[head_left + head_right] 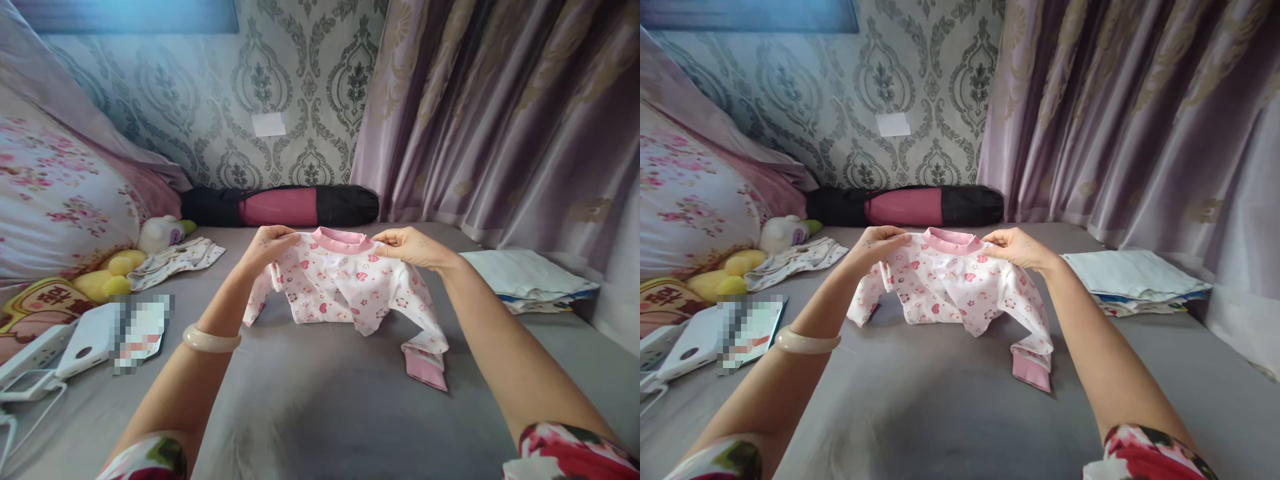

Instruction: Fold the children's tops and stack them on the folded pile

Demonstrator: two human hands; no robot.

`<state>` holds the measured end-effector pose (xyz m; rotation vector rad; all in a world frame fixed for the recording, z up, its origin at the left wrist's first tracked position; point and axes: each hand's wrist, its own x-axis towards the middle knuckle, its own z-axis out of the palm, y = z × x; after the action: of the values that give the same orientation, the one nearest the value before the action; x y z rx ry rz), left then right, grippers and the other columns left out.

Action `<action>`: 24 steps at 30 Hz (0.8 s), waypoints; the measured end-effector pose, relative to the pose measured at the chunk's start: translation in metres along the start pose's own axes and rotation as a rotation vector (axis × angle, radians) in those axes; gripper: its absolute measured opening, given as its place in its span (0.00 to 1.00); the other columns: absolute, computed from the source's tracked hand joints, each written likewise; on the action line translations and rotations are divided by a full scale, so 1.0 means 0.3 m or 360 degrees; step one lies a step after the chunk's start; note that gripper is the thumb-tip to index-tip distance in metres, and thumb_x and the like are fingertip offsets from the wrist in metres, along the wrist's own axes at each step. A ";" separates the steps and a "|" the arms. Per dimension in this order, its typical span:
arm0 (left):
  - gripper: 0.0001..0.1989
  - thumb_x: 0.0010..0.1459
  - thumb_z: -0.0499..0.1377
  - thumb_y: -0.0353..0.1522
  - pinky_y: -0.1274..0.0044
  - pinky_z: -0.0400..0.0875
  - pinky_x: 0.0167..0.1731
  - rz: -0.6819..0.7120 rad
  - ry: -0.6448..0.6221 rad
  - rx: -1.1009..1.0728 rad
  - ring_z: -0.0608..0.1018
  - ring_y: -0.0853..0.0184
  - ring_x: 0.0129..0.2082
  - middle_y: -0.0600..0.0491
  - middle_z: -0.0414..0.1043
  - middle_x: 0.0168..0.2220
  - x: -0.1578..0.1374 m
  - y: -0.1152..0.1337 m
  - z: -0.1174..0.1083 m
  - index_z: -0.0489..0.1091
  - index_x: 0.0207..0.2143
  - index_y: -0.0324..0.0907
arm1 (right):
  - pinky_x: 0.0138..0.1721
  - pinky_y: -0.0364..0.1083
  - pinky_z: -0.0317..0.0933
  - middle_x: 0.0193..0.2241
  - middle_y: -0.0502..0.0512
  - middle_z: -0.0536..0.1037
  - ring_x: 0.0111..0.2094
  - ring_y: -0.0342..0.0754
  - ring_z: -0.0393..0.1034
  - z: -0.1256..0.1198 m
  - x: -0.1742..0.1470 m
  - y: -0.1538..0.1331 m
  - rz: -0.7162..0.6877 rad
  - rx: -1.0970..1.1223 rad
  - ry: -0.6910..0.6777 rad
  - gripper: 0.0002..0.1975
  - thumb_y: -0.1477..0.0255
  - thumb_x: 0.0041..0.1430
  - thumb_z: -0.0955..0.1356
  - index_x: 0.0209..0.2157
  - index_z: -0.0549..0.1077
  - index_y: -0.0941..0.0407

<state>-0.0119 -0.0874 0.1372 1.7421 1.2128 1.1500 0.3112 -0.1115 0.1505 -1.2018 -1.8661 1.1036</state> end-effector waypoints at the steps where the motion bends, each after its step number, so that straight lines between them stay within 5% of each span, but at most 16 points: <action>1: 0.17 0.48 0.64 0.43 0.81 0.58 0.20 0.0010 0.0003 0.0033 0.69 0.72 0.21 0.54 0.73 0.24 0.006 -0.015 0.003 0.78 0.32 0.38 | 0.41 0.48 0.67 0.35 0.55 0.81 0.37 0.49 0.74 -0.001 0.003 0.017 -0.0024 -0.0073 0.0066 0.22 0.58 0.44 0.76 0.39 0.79 0.55; 9: 0.15 0.52 0.59 0.41 0.79 0.61 0.19 0.0045 -0.0026 0.0362 0.70 0.69 0.20 0.54 0.70 0.23 -0.014 -0.015 -0.003 0.76 0.35 0.40 | 0.34 0.46 0.62 0.28 0.52 0.79 0.32 0.49 0.72 0.010 -0.015 0.048 -0.0103 -0.0878 0.0733 0.10 0.64 0.53 0.69 0.32 0.75 0.55; 12: 0.13 0.55 0.57 0.38 0.75 0.66 0.26 0.0129 0.0097 0.0633 0.73 0.65 0.25 0.52 0.72 0.25 -0.033 0.028 -0.015 0.76 0.37 0.41 | 0.33 0.46 0.63 0.27 0.52 0.78 0.31 0.49 0.72 0.009 -0.041 0.012 -0.0113 -0.0805 0.0797 0.12 0.60 0.53 0.69 0.32 0.75 0.55; 17: 0.11 0.59 0.55 0.34 0.66 0.64 0.44 0.0496 0.0477 0.1172 0.72 0.57 0.41 0.49 0.77 0.35 -0.067 0.145 -0.060 0.77 0.39 0.43 | 0.34 0.47 0.67 0.31 0.53 0.81 0.33 0.49 0.73 -0.043 -0.086 -0.114 -0.0188 -0.0329 0.0555 0.17 0.54 0.49 0.72 0.32 0.79 0.53; 24: 0.12 0.63 0.51 0.35 0.64 0.59 0.52 0.1121 0.0770 0.1031 0.68 0.58 0.47 0.50 0.74 0.39 -0.110 0.325 -0.150 0.74 0.42 0.47 | 0.38 0.49 0.69 0.36 0.57 0.82 0.37 0.51 0.74 -0.140 -0.144 -0.339 -0.0489 -0.0328 0.0785 0.22 0.52 0.47 0.74 0.38 0.79 0.54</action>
<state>-0.0285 -0.1457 0.2316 2.6113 1.3917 1.7982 0.3242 -0.1618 0.2567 -1.1230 -1.7208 0.4073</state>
